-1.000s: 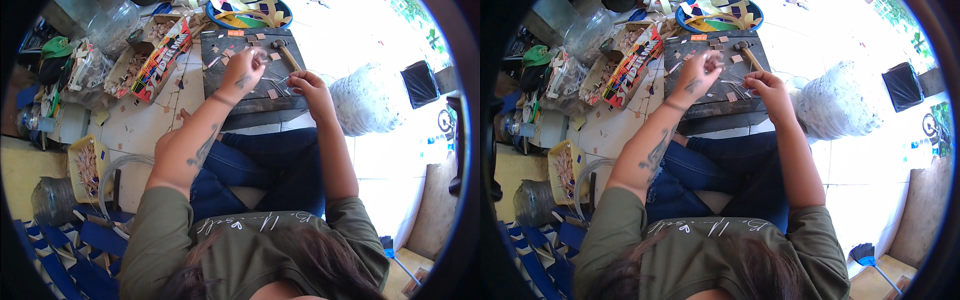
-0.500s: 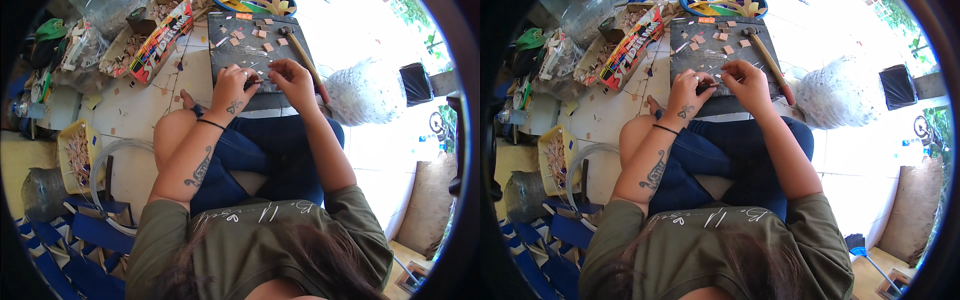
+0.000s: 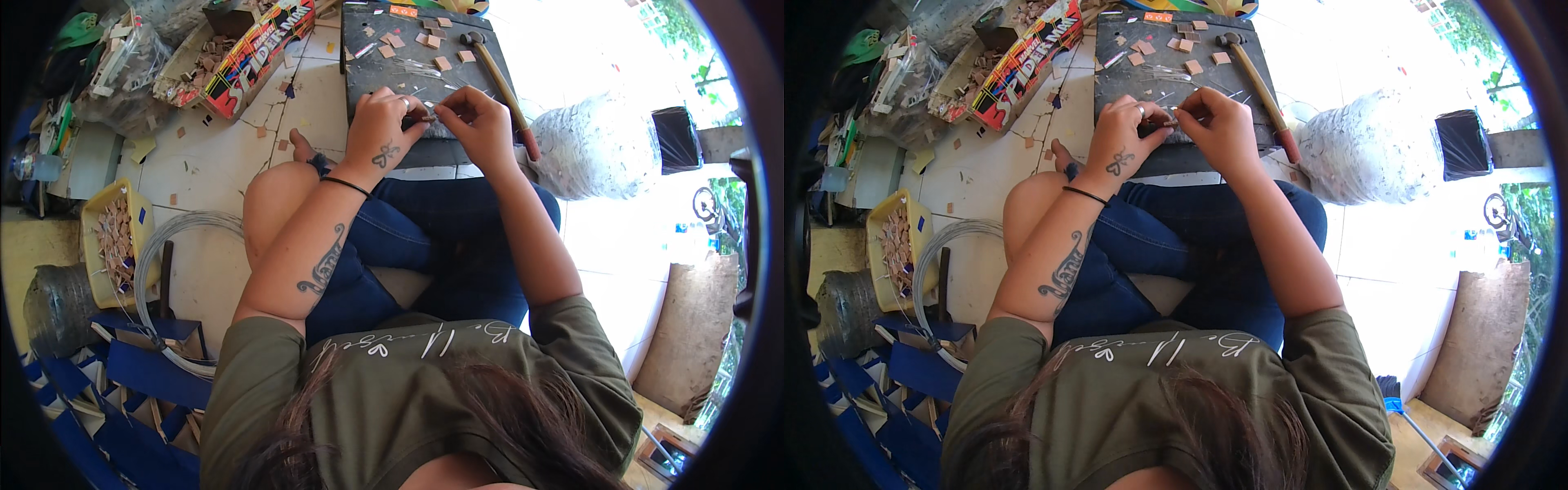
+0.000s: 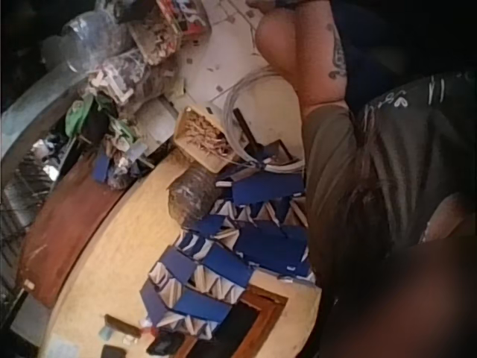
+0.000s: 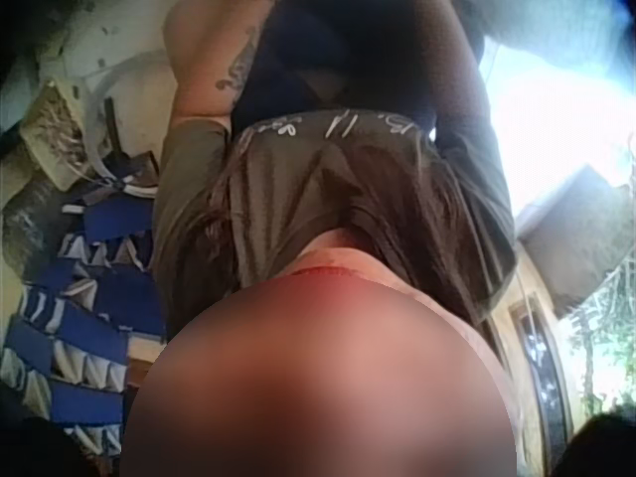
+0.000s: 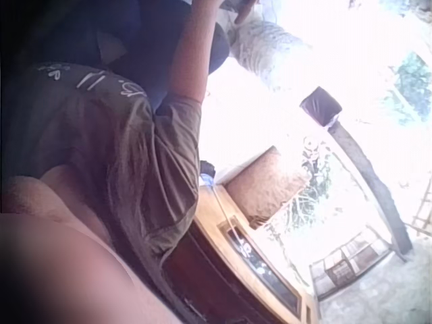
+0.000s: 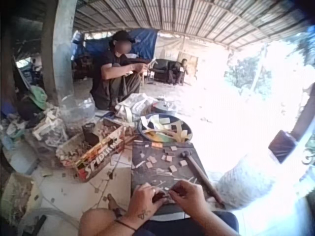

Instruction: The person sits on the floor and repeatedly picks up small wooden blocks and metal pins, then uses a hammer to drive the pins into the blocks. The person works one item at a time, placing each finished piece aside on the work surface.

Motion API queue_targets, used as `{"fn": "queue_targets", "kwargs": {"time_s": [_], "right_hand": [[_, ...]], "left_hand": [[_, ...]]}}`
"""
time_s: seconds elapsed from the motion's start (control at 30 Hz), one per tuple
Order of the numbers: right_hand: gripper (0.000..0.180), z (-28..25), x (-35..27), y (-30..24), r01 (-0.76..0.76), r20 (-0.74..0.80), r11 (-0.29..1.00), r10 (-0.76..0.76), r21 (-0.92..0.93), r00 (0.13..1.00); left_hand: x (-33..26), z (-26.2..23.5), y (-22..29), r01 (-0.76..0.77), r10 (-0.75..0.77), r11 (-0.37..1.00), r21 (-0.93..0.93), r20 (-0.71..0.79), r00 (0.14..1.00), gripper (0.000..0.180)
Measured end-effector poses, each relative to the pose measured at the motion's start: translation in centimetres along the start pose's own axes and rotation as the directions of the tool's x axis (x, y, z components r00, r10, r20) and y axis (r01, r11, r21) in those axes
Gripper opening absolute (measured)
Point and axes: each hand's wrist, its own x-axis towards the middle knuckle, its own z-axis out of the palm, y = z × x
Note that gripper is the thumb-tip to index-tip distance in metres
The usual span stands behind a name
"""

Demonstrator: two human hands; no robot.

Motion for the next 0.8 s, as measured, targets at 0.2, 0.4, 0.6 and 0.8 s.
{"fn": "queue_targets", "kwargs": {"time_s": [0.2, 0.4, 0.6, 0.8], "right_hand": [[0.012, -0.1, 0.1, 0.1, 0.012, 0.023, 1.0, -0.011, -0.005, 1.0], [0.013, -0.1, 0.3, -0.2, 0.091, 0.037, 0.993, -0.088, -0.082, 0.995], [0.012, -0.2, 0.7, -1.3, 0.12, 0.085, 0.983, -0.109, -0.141, 0.99], [0.023, -1.6, 0.9, -0.1, 0.209, 0.096, 0.966, -0.196, -0.155, 0.976]], "left_hand": [[0.0, 0.0, 0.0, 0.006, -0.006, 1.0, -0.014, -0.004, 1.0, 0.01], [0.0, 0.0, 0.1, -0.016, 0.016, 1.0, 0.023, -0.001, 1.0, 0.01], [0.1, 0.2, 0.6, -0.014, 0.013, 1.0, -0.022, -0.051, 0.999, 0.008], [0.6, 1.1, 0.6, -0.006, -0.016, 0.967, -0.254, -0.086, 0.996, 0.008]]}}
